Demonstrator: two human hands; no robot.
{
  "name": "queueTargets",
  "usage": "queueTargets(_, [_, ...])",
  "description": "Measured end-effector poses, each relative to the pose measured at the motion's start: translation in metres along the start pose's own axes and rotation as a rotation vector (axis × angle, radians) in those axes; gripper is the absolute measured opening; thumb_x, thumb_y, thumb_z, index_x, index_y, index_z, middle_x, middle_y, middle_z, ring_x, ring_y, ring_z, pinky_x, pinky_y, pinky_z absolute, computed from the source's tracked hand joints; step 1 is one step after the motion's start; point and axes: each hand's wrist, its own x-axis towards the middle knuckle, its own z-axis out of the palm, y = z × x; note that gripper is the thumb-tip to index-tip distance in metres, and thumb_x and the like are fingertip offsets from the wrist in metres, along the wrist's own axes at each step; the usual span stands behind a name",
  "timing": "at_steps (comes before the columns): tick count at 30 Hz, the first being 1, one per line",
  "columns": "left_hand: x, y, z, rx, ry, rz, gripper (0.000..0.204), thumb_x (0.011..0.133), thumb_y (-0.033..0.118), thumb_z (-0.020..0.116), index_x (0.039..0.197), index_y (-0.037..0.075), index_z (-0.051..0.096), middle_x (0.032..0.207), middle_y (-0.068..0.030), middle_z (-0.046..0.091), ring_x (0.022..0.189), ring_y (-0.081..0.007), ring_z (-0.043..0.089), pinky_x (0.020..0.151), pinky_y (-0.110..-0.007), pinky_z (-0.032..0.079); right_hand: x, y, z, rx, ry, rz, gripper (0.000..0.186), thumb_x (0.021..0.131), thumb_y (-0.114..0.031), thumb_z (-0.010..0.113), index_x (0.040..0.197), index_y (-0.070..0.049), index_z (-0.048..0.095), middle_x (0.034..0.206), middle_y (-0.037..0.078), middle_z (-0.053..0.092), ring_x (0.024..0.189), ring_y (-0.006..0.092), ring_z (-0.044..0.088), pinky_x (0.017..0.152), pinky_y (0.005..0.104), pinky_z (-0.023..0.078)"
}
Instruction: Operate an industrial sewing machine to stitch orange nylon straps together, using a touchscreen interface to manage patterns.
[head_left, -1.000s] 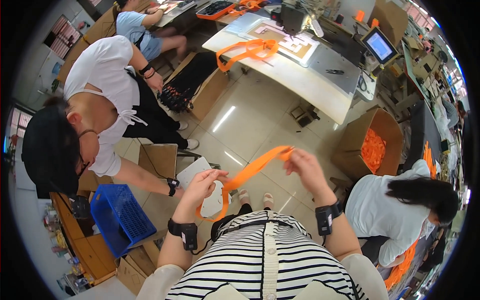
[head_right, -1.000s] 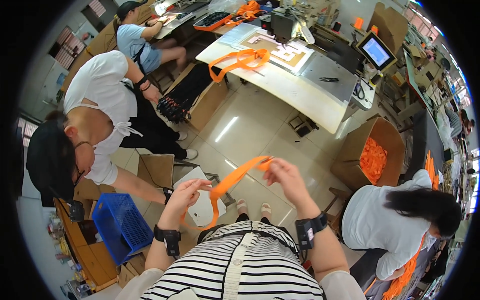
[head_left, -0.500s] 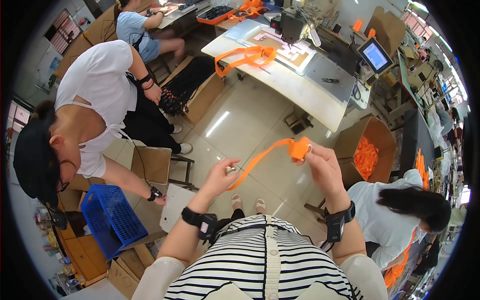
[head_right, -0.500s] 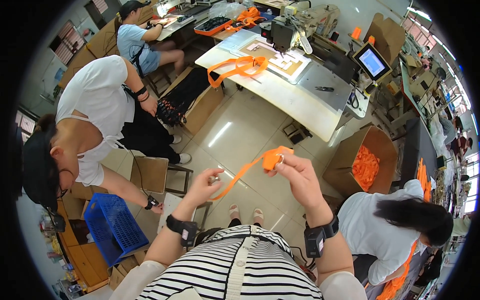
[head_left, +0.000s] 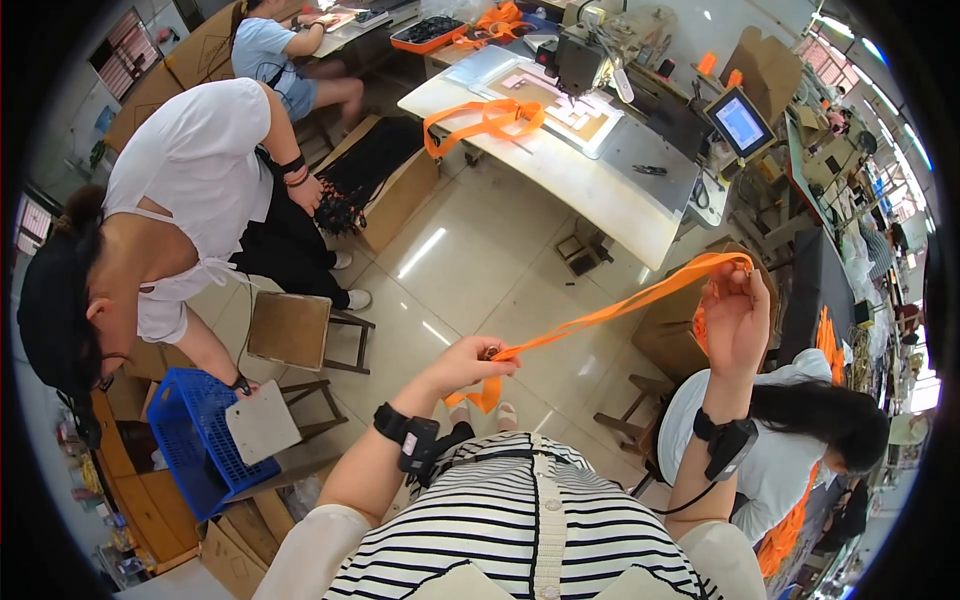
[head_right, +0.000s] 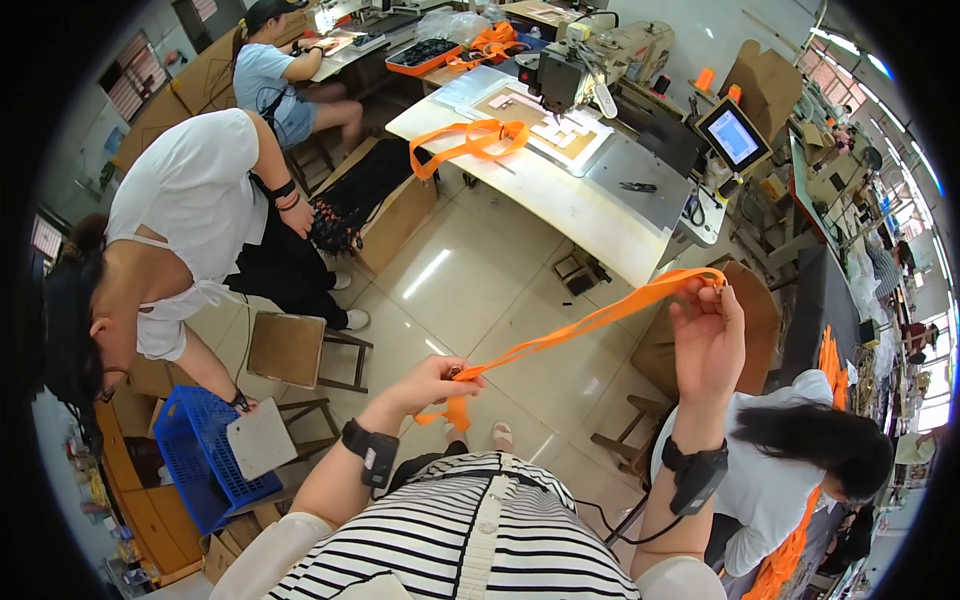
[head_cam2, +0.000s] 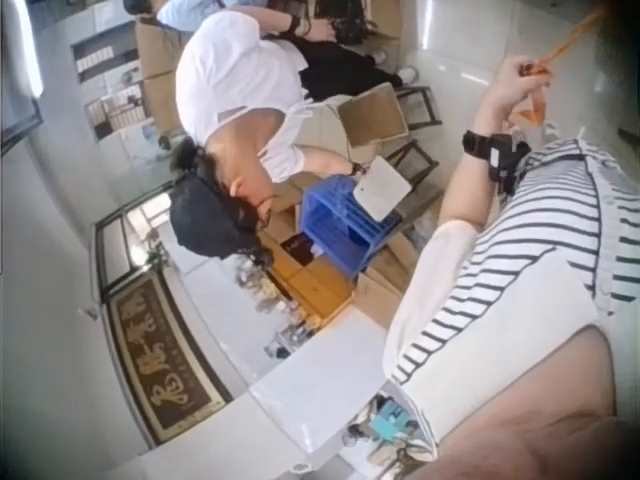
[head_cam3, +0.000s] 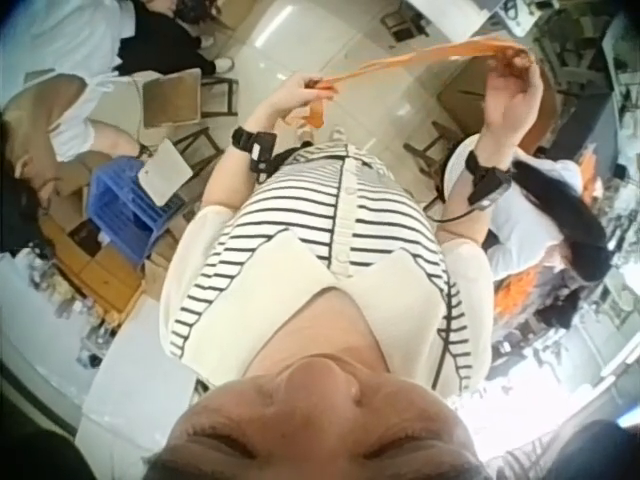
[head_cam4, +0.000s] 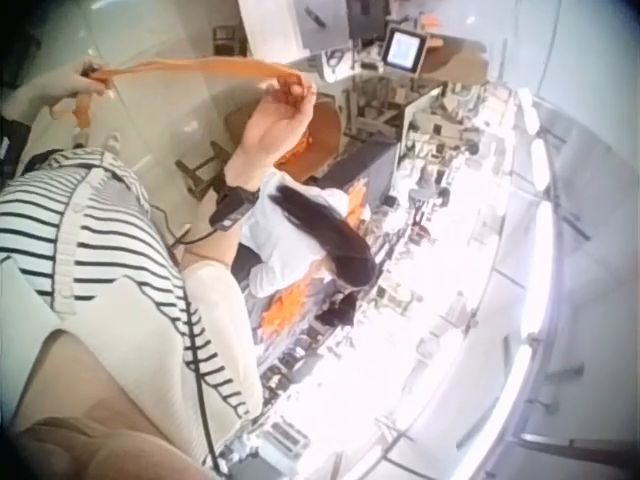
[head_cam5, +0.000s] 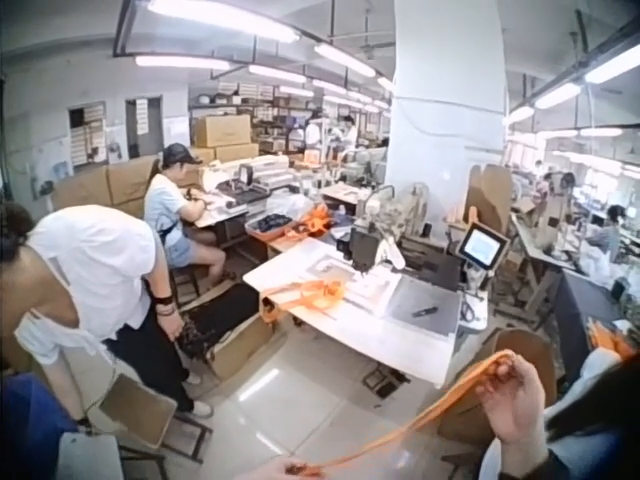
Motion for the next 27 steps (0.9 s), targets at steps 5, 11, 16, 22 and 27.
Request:
queueTargets(5, [-0.033,0.033,-0.003,-0.309,-0.263,0.037,0.044,0.082,0.017,0.069,0.121,0.0,0.056,0.077,0.0032,0.054,0.068,-0.004,0.049,0.066,-0.017,0.04,-0.006,0.029,-0.034,-0.245,0.537,0.048,0.024,0.095,-0.029,0.052,0.095,-0.007,0.061,0.096,0.004,0.064,0.088,0.0143,0.058,0.076,0.029,0.044])
queueTargets(11, [-0.05,0.039,0.008,-0.345,-0.046,0.171,0.048,0.086,0.013,0.066,0.13,0.001,0.049,0.087,0.0023,0.055,0.072,-0.0023,0.049,0.059,-0.018,0.04,-0.027,0.074,-0.054,-1.379,0.352,0.184,0.028,0.086,-0.025,0.063,0.105,-0.005,0.056,0.095,0.007,0.06,0.085,0.0174,0.059,0.069,0.0301,0.047])
queueTargets(16, [-0.062,0.045,0.013,-0.281,0.053,0.093,0.042,0.089,0.016,0.064,0.127,0.002,0.051,0.084,0.0035,0.054,0.068,-0.0025,0.047,0.058,-0.018,0.039,-0.037,0.097,0.013,-1.435,-0.085,-0.06,0.031,0.08,-0.014,0.068,0.107,-0.005,0.056,0.097,0.01,0.056,0.09,0.0218,0.059,0.074,0.0314,0.048])
queueTargets(22, [-0.063,0.031,0.014,-0.262,0.27,0.12,0.036,0.09,0.018,0.063,0.122,0.002,0.055,0.075,0.0034,0.052,0.063,-0.0025,0.045,0.051,-0.018,0.034,-0.05,0.132,0.091,-1.114,-0.59,0.113,0.016,0.083,-0.012,0.065,0.098,-0.006,0.062,0.092,0.007,0.062,0.084,0.0193,0.061,0.071,0.0306,0.049])
queueTargets(27, [-0.076,0.032,-0.001,-0.378,0.394,0.228,0.034,0.09,0.018,0.063,0.12,0.002,0.057,0.074,0.0031,0.052,0.06,-0.0025,0.044,0.047,-0.018,0.031,-0.05,0.167,0.115,-1.071,-0.633,0.07,0.022,0.084,-0.011,0.065,0.105,-0.006,0.061,0.1,0.007,0.062,0.089,0.018,0.062,0.072,0.0296,0.05])
